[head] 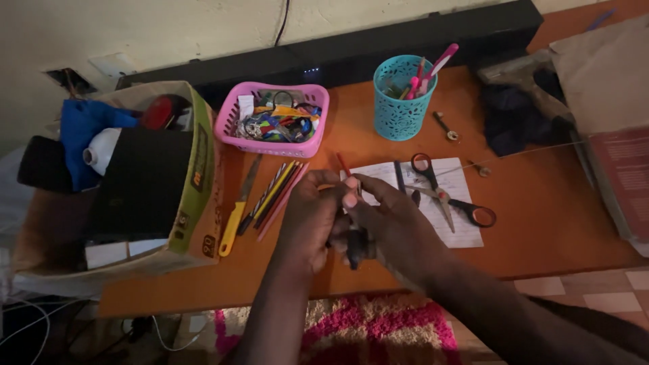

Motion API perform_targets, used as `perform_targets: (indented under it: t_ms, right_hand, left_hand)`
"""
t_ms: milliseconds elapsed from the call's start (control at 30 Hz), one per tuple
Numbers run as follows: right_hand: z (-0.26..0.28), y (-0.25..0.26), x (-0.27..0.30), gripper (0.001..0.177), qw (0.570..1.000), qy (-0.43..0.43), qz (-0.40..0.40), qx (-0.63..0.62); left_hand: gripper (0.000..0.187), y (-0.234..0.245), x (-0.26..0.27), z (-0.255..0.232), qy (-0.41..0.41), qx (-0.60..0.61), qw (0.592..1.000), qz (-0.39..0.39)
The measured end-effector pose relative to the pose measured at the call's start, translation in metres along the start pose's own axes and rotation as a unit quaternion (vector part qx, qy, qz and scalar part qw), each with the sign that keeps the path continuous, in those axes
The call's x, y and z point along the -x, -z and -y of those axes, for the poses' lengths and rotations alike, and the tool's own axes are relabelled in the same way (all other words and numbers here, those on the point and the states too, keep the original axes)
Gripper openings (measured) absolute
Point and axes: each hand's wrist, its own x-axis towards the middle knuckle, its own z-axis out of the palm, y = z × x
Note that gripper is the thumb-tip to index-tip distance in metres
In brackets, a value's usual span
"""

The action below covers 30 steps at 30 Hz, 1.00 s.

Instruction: Taking apart and performing maintenance on a felt-tip marker using scissors and a small tool.

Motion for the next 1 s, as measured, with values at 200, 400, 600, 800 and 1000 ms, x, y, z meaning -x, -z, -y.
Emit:
perform_targets:
  t_ms: [200,400,600,800,1000]
  right_hand:
    - [0.008,-0.004,0.005,0.051,0.996,0.037,-0.010,0.079]
    - [0.065,0.035,0.031,0.045,0.708,0.432,-0.162,0.534]
    - [0.097,0.109,0.076,0.053,0.722,0.398,-0.127,0.552]
    - [0.012,0.147,0.080,0.064,0.748,0.340,-0.088,0.564]
    - [0.040,0.086,0.077,0.060,0.582,0.372,-0.161,0.705]
  left_hand:
    - [0.035,0.013,-0.010,0.006,-0.053,-0.038,0.997,0.037]
    - [0.030,0.013,-0.010,-0.009,-0.097,-0.012,0.994,-0.052]
    - [0.031,0.015,-0.006,-0.011,-0.088,0.018,0.996,-0.016]
    - [0.033,0.017,-0.010,-0.002,-0.127,0.043,0.991,0.023]
    - [0.037,0.032,0.016,0.013,-0.109,0.052,0.992,-0.036]
